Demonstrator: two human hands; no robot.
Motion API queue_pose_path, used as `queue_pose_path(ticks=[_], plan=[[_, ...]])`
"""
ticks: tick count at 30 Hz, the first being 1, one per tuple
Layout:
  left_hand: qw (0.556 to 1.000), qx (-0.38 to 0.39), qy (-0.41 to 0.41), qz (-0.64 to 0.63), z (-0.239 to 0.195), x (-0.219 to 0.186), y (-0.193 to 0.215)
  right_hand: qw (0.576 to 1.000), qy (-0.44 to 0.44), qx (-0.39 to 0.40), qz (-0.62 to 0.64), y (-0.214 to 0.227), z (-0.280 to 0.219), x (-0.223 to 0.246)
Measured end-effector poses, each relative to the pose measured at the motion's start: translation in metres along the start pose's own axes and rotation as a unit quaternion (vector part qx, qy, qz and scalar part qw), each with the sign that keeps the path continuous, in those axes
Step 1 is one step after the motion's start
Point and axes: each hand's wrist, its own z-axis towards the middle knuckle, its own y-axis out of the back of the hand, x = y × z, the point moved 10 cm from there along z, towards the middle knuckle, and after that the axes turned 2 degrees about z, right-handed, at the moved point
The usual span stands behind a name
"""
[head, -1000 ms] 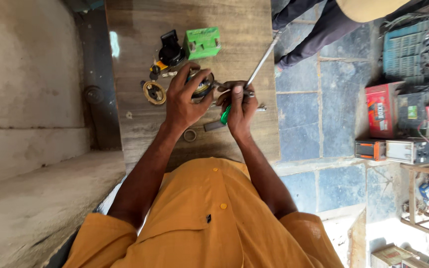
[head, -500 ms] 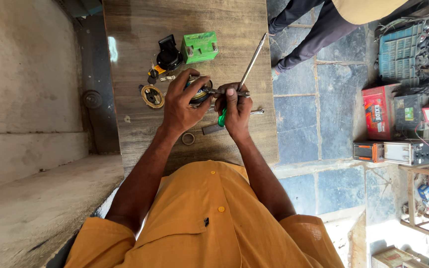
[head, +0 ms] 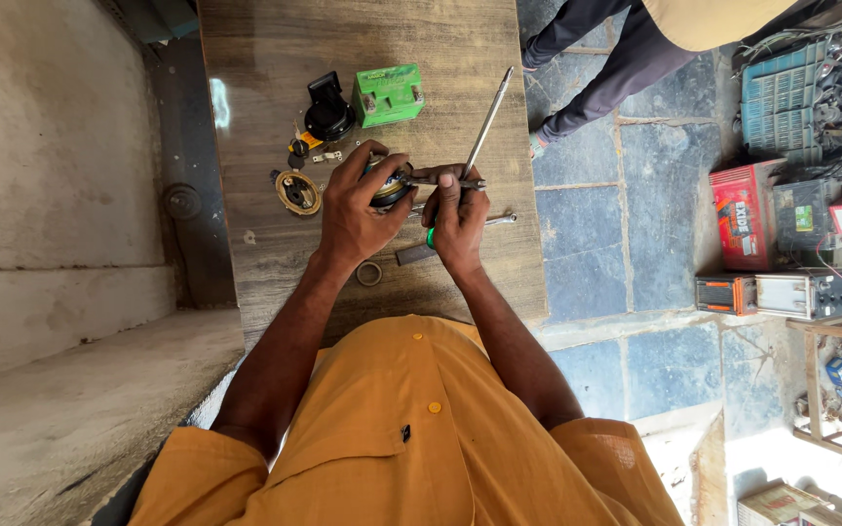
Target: The person disassembles and repairs a vehicle horn by using a screwdriver to remove screws, adjusting internal wiring, and testing the components while working at a wooden table.
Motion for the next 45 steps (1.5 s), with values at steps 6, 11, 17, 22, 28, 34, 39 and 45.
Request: queue_pose_path(ticks=[6, 11, 17, 22, 28, 34, 39, 45], plan=[[1.000, 0.006, 0.007, -0.004, 0.000, 0.002, -0.003, 0.998, 0.042, -0.018, -0.044, -0.001, -0.004, 0.006], [1.000, 0.001, 0.007, 0.005, 0.000, 0.004, -0.005, 0.994, 0.071, -0.025, -0.079, -0.004, -0.006, 0.011], [1.000, 0.004, 0.002, 0.001, 0.002, 0.002, -0.006, 0.993, 0.088, -0.027, -0.078, -0.008, -0.008, 0.015], [1.000, 0.014, 0.016, 0.000, 0.002, 0.004, -0.010, 0.988, 0.104, -0.034, -0.110, -0.009, -0.013, 0.021], [1.000, 0.013, 0.017, 0.004, 0.003, 0.000, -0.011, 0.984, 0.112, -0.037, -0.131, -0.008, -0.016, 0.022], [0.998, 0.009, 0.017, -0.060, 0.008, -0.007, -0.009, 0.964, 0.199, -0.030, -0.173, -0.011, -0.026, 0.042], [0.997, 0.011, -0.037, -0.069, 0.012, -0.022, -0.003, 0.977, 0.189, -0.089, -0.048, 0.026, -0.021, 0.061], [0.979, 0.033, -0.002, -0.202, 0.011, -0.012, -0.008, 0.991, 0.016, -0.101, 0.080, 0.046, -0.012, 0.046]])
